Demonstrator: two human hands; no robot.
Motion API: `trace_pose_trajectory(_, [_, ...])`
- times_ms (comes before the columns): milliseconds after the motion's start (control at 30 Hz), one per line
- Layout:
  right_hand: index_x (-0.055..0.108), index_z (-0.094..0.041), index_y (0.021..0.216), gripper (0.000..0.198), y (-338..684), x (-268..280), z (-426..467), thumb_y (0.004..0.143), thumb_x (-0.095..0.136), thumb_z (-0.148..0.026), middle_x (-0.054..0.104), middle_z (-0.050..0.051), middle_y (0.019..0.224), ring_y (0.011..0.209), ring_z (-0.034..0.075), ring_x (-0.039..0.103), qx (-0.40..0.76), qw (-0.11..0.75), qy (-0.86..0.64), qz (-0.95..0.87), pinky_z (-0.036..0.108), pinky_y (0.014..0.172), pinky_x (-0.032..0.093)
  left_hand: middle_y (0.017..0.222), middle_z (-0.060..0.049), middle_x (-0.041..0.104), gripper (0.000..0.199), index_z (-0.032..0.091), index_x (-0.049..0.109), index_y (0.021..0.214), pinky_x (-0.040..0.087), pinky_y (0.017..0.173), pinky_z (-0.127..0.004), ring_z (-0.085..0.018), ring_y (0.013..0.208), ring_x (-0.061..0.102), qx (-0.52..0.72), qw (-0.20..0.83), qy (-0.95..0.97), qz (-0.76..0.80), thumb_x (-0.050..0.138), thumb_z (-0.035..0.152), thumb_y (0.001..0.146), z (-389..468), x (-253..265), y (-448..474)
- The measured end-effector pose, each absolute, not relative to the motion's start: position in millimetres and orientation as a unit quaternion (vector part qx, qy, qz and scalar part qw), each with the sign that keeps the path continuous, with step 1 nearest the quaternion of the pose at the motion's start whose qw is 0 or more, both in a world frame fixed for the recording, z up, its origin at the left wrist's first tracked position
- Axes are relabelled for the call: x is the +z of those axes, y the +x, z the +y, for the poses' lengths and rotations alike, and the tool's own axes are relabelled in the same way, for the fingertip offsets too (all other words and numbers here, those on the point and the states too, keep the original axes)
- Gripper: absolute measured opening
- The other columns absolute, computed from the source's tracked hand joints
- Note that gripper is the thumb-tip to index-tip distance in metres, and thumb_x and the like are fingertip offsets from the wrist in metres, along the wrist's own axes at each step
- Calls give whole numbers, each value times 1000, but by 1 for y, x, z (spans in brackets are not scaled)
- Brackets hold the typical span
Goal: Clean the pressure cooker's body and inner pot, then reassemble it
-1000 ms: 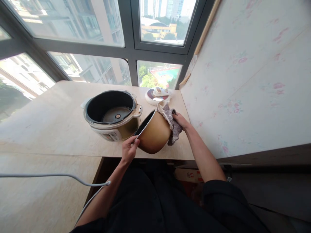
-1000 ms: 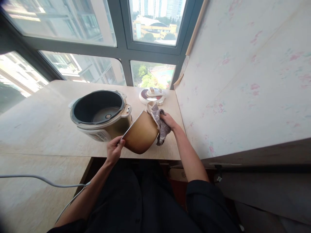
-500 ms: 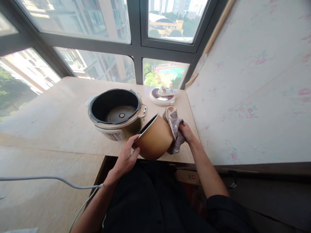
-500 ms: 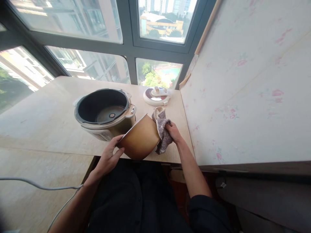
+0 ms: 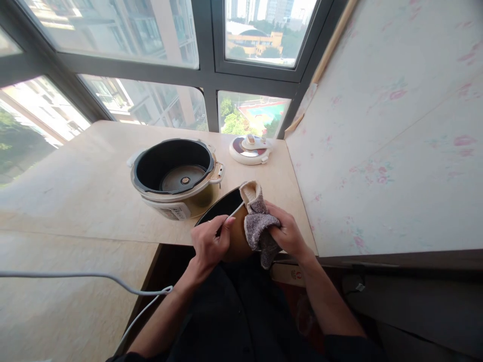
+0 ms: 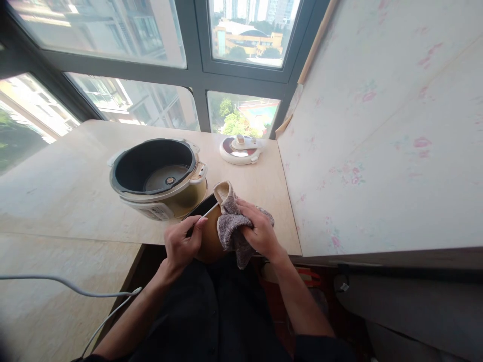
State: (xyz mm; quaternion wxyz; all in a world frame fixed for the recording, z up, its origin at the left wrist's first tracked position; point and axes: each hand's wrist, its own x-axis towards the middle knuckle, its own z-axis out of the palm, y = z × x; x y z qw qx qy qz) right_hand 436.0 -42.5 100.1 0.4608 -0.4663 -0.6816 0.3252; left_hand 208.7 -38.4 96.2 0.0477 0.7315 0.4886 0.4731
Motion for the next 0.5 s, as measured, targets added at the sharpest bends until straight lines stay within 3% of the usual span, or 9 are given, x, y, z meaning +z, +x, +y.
trace_pose_trajectory(100, [72,-27,126,52,439,107,-42,79,55,-13,66,1,138,131,26,59,300,486,-460,-679,40,114,42,53,0,62,22,16,69,70,34,49,-24,-10,44,50,535,-19,735,417,67,24,90,-37,98,209])
trace_pose_trajectory(200, [77,-23,105,30,452,105,-29,82,59,-25,77,3,107,101,25,70,318,545,-487,-604,36,92,53,46,3,54,24,18,62,63,31,47,-23,-8,40,44,571,-60,739,354,74,20,84,-32,103,210])
trace_pose_trajectory(267, [75,-22,87,20,465,99,-15,81,65,-38,74,2,84,82,22,67,337,572,-508,-548,33,78,53,44,5,49,28,18,58,60,30,47,-24,-7,39,40,586,-52,743,319,75,21,83,-29,105,210])
trace_pose_trajectory(400, [64,-22,67,40,488,80,15,64,77,-59,66,1,67,73,21,63,407,580,-543,-451,32,69,51,43,4,42,39,18,54,55,31,47,-25,-8,39,37,617,6,729,295,67,27,91,-25,101,206])
trace_pose_trajectory(500, [62,-24,67,47,495,69,28,59,75,-68,66,3,67,80,25,66,441,576,-544,-422,35,72,54,41,2,39,51,19,49,49,29,46,-27,-8,39,36,620,42,719,310,63,38,94,-19,98,202])
